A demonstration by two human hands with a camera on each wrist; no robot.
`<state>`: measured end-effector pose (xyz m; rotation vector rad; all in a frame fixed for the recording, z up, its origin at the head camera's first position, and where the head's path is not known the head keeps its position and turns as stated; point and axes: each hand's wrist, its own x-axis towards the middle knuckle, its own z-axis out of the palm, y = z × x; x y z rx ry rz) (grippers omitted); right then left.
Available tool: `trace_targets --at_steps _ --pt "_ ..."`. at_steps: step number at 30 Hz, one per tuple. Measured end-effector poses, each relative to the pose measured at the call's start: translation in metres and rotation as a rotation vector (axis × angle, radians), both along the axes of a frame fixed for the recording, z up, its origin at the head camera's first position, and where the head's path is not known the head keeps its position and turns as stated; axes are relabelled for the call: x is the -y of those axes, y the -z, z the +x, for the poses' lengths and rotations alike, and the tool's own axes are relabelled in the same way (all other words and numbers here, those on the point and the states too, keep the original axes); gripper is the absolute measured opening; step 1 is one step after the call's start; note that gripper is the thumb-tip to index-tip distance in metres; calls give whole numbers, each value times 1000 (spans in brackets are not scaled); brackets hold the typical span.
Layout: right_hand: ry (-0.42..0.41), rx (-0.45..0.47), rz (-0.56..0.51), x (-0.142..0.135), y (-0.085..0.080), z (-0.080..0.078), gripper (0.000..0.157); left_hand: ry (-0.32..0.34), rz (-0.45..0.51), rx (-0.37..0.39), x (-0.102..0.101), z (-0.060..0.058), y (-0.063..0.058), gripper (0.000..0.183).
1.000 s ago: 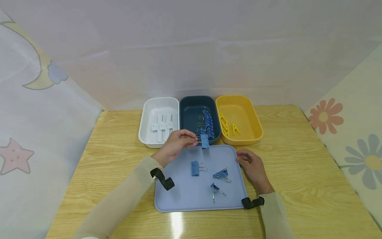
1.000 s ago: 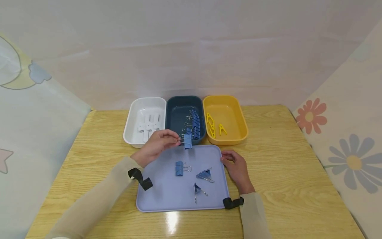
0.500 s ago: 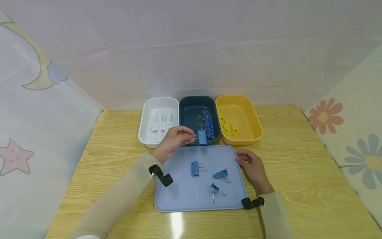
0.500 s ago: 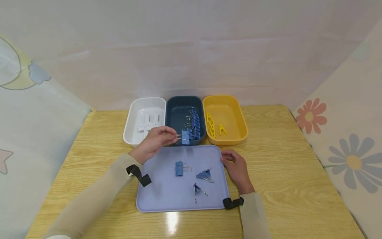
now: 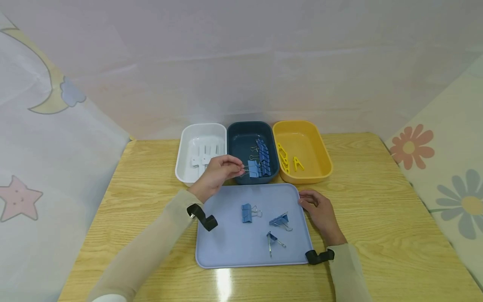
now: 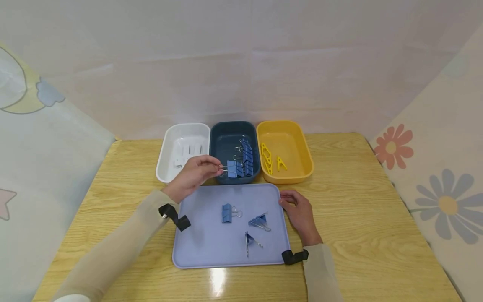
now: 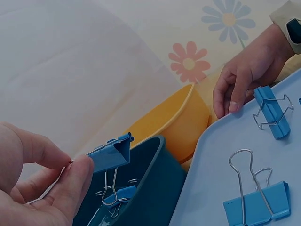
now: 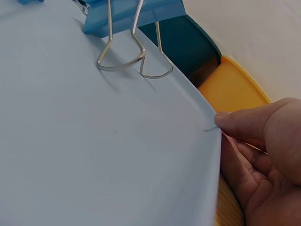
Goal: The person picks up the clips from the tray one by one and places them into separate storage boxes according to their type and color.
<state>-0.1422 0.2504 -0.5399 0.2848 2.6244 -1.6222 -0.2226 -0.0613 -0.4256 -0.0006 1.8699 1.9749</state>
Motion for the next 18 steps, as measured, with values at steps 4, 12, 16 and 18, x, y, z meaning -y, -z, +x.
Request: trace_targets --at_steps 4,12,16,18 --pt "1 6 -5 1 0 0 29 -7 -2 8 1 -4 0 24" --pt "-1 -3 -1 0 0 1 29 -13 21 16 0 -9 -1 20" --pt "0 -5 2 0 0 1 29 -23 19 10 -1 -12 -3 17" --pt "1 -5 6 0 0 1 29 -29 24 9 -2 -13 -3 18"
